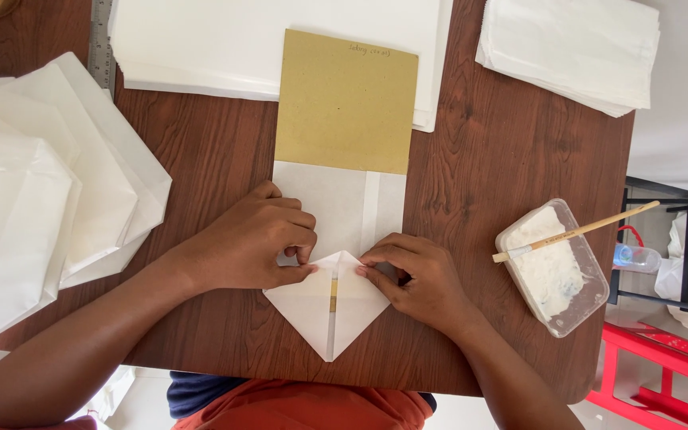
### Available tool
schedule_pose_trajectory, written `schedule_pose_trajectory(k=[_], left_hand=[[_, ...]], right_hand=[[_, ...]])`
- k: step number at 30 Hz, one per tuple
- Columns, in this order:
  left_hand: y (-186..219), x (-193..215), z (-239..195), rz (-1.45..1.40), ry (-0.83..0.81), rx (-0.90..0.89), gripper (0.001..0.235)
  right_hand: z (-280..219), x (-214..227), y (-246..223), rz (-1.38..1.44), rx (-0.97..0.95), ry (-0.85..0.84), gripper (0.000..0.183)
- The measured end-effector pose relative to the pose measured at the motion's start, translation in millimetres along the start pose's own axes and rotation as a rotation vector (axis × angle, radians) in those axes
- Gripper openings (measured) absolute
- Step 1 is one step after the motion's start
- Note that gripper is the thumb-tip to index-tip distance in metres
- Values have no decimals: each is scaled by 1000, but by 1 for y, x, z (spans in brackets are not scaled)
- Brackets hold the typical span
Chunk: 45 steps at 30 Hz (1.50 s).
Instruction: The person applies white glue to a white paper sheet using a brush, then folds the paper over a brown cardboard piece to create a pocket. They repeat the gluing and folding process to secure the edges and form a finished paper pocket.
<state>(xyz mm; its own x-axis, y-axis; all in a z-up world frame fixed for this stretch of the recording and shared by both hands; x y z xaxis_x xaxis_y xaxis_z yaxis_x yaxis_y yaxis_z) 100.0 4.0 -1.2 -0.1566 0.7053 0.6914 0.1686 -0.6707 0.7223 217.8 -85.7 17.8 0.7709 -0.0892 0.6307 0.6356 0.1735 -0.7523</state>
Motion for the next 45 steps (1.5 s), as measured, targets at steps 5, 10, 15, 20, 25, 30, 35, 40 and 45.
schedule_pose_trajectory(k=[5, 10, 15, 20, 25, 30, 35, 40, 45], left_hand=[[0, -2, 0, 30, 29, 2, 18], [8, 10, -2, 0, -48, -7, 13], [15, 13, -5, -14, -108, -24, 9], [14, 8, -5, 14, -116, -44, 9], [13, 5, -6, -2, -109, -62, 8], [10, 3, -7, 8, -109, -59, 6], [12, 6, -5, 0, -103, -54, 5], [16, 11, -4, -26, -127, -33, 4], [16, 13, -4, -50, -173, -5, 1]], right_hand=[[-3, -2, 3, -35, -4, -7, 13], [-2, -3, 3, -74, 17, -6, 12], [1, 1, -6, -85, 59, 11, 10], [2, 7, -23, -76, 178, 45, 11], [-6, 1, -40, -158, 336, 100, 12], [-13, -3, -58, -216, 514, 143, 7], [-16, -5, -70, -254, 600, 157, 6], [-21, -10, -76, -286, 663, 176, 7], [-23, -15, -86, -326, 723, 151, 11]])
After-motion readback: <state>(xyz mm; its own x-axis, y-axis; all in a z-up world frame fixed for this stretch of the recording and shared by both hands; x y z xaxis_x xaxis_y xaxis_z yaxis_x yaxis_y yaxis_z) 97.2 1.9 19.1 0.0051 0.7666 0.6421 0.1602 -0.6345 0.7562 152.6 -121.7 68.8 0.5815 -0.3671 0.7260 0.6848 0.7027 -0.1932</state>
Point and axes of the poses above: each hand's wrist, its own z-axis towards the middle knuckle, its own x-axis out of the back of the hand, y = z × x, the point moved 10 cm from there along z, towards the middle knuckle, and after that the axes turned 7 degrees about x, right-handed, at the moved point
